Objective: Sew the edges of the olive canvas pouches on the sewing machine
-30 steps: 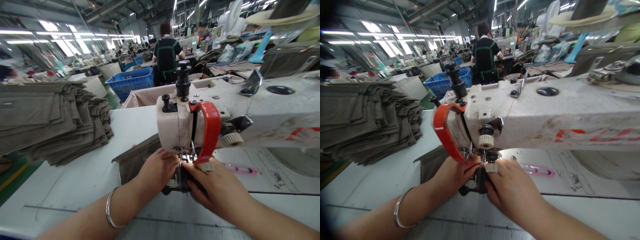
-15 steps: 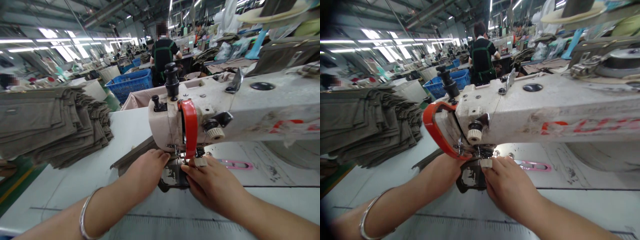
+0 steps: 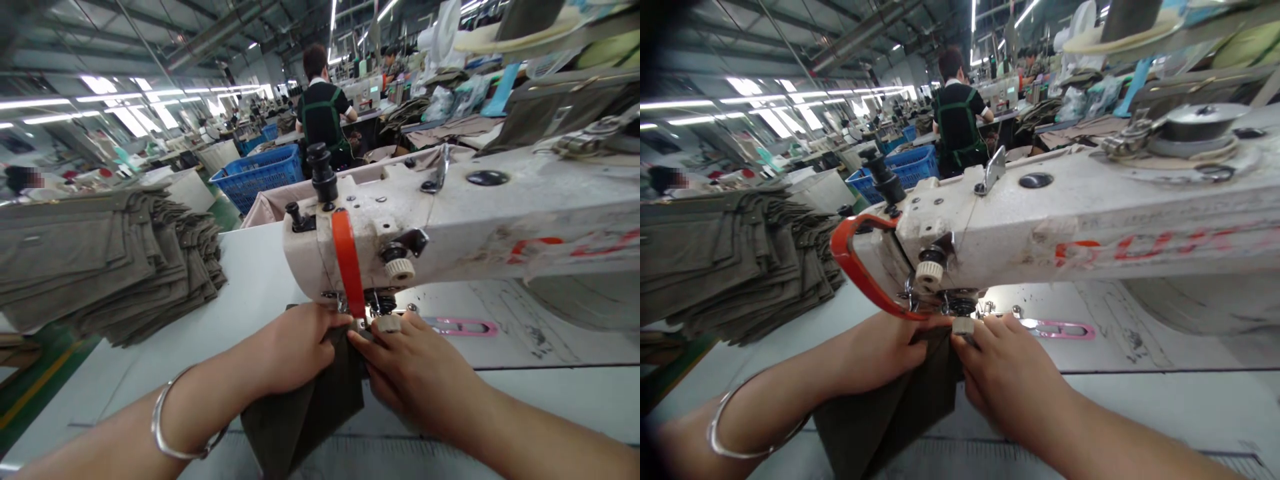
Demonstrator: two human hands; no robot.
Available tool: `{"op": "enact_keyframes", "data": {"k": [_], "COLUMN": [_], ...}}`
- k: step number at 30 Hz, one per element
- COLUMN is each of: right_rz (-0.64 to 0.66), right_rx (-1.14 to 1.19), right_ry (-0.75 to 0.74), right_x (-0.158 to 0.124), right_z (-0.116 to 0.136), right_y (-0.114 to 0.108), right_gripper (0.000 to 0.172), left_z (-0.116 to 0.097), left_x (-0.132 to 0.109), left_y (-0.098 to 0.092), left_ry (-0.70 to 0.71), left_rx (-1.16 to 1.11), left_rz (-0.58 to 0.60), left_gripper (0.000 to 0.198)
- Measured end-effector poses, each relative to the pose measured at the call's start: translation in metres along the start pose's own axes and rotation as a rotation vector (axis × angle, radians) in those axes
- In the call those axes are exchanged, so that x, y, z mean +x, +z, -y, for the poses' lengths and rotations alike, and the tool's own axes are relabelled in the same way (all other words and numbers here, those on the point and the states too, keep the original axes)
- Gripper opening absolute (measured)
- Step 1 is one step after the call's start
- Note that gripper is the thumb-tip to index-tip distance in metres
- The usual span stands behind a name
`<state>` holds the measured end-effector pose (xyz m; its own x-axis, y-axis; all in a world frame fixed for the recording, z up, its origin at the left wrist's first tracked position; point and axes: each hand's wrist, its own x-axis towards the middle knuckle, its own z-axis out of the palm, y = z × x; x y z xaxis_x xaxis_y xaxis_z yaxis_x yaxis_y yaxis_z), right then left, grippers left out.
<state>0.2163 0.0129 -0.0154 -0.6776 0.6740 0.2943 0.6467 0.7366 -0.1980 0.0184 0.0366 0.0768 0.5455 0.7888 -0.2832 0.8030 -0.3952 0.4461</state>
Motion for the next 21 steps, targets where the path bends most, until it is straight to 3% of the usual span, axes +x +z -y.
{"op": "enact_keyframes", "data": {"k": [7,14,21], "right_rz": [0.011,0.012,-0.008], "right_rx": [0.022,0.043,0.058], "right_ry": [0.001,0.006,0.011], "right_x": [-0.004,-0.003,-0.005], "right_z": [-0.003,-0.001,-0.003], "right_y": [0.001,0.000,0.001], "right_gripper": [0.042,0.032,0.028], "left_z": [-0.012,-0.013,-0.011], "left_x": [0.003,0.001,-0.002], "left_y": [0.017,0.027,0.018], "left_ry": [0.022,0.026,0.010], "left_rx": [-0.025,0.015,-0.061], "left_rz": [-0.048,-0.086,-0.051], "left_gripper": [0.039,0.036,0.021]}}
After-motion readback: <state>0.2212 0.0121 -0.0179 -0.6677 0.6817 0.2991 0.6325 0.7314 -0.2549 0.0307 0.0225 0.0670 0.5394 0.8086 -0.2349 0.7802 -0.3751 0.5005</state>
